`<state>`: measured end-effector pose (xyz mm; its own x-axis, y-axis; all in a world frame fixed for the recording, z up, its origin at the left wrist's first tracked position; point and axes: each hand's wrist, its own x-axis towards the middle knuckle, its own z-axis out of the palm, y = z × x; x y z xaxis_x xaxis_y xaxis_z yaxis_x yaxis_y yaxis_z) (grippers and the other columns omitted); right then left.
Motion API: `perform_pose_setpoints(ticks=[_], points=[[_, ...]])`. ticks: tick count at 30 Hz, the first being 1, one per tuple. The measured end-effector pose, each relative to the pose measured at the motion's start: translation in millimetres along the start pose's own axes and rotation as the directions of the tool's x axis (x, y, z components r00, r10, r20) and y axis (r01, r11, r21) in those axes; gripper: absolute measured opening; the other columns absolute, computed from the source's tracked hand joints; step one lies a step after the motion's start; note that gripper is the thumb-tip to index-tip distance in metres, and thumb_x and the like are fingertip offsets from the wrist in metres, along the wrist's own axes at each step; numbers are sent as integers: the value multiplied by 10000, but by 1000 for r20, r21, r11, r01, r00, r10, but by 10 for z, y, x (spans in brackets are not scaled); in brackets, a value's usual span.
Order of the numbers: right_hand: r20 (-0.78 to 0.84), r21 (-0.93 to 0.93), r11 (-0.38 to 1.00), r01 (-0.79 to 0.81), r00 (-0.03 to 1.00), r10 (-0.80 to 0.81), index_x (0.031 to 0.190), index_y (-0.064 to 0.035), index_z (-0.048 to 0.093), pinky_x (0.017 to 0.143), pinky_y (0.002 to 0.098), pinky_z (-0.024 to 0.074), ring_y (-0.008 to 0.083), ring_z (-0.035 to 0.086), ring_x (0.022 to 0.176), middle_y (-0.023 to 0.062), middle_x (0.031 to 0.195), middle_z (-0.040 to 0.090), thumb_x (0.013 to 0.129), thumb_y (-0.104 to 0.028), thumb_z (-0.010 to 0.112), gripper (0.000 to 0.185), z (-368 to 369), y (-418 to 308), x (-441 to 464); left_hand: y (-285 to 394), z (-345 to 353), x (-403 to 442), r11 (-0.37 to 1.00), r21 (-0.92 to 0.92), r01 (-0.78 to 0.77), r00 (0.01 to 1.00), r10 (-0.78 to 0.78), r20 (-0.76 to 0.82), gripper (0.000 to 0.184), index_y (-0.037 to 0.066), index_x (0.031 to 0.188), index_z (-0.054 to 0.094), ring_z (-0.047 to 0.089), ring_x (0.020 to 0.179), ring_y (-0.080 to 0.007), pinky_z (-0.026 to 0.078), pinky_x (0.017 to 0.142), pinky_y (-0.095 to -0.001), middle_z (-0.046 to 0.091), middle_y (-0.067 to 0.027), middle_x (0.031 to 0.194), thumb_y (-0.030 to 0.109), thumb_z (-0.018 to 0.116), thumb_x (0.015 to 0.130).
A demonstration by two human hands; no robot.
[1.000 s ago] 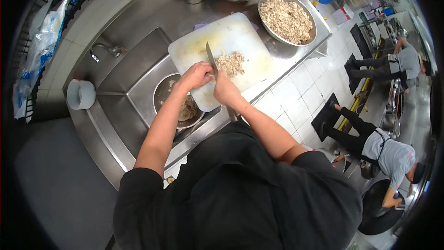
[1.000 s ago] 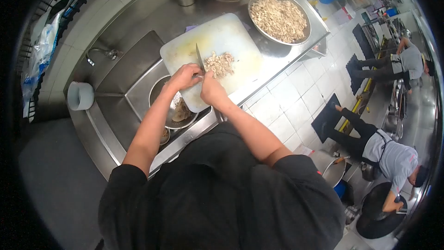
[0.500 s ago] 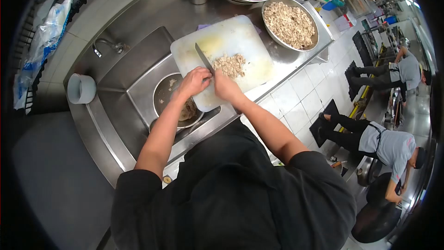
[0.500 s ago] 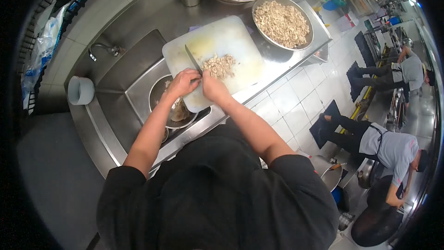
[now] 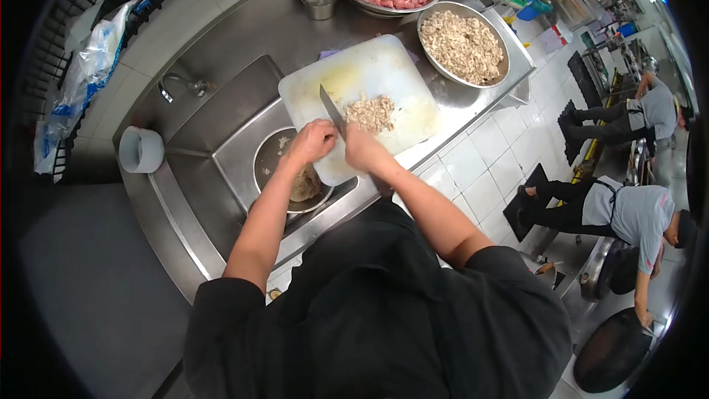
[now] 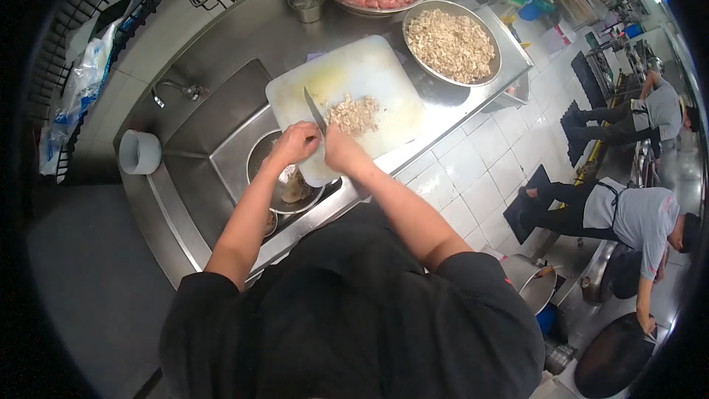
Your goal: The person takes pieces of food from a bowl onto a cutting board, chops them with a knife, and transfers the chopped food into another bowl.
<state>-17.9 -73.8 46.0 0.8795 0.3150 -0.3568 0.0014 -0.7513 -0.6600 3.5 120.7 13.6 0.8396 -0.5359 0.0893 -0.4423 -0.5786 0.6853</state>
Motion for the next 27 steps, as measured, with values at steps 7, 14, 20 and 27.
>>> perform_pose_setpoints(ticks=[7,14,20,27], points=[[-198,108,988,114,976,-91,1155,41,487,831,611,513,563,652,948,393,946,663,962,-119,590,271,7,296,271,64,62,-40,988,-11,154,987,-154,-36,231,27,1078,725,660,1061,-363,535,934,-436,697,-152,1127,68,689,853],[-230,-366,929,-50,973,-39,1205,-45,495,732,588,547,478,714,832,276,856,720,933,-88,530,277,-914,885,-94,423,752,232,890,-65,450,787,-430,-442,417,-41,1342,587,558,1216,-436,472,1048,-481,592,-217,1298,-2,563,928],[-44,-491,865,104,989,-144,1186,-54,504,726,540,574,418,742,825,229,844,739,913,-72,550,277,-709,781,-150,472,720,321,898,-72,434,777,-414,-474,446,-12,1368,591,549,1269,-420,439,1099,-481,579,-231,1380,167,618,961],[43,305,952,15,999,-29,1442,56,434,632,465,570,333,742,704,226,788,711,1014,-242,611,551,-946,1654,-412,627,682,590,896,228,380,905,-310,-290,1031,76,1581,377,315,1527,-383,273,1258,-501,370,-215,1628,629,774,807]])
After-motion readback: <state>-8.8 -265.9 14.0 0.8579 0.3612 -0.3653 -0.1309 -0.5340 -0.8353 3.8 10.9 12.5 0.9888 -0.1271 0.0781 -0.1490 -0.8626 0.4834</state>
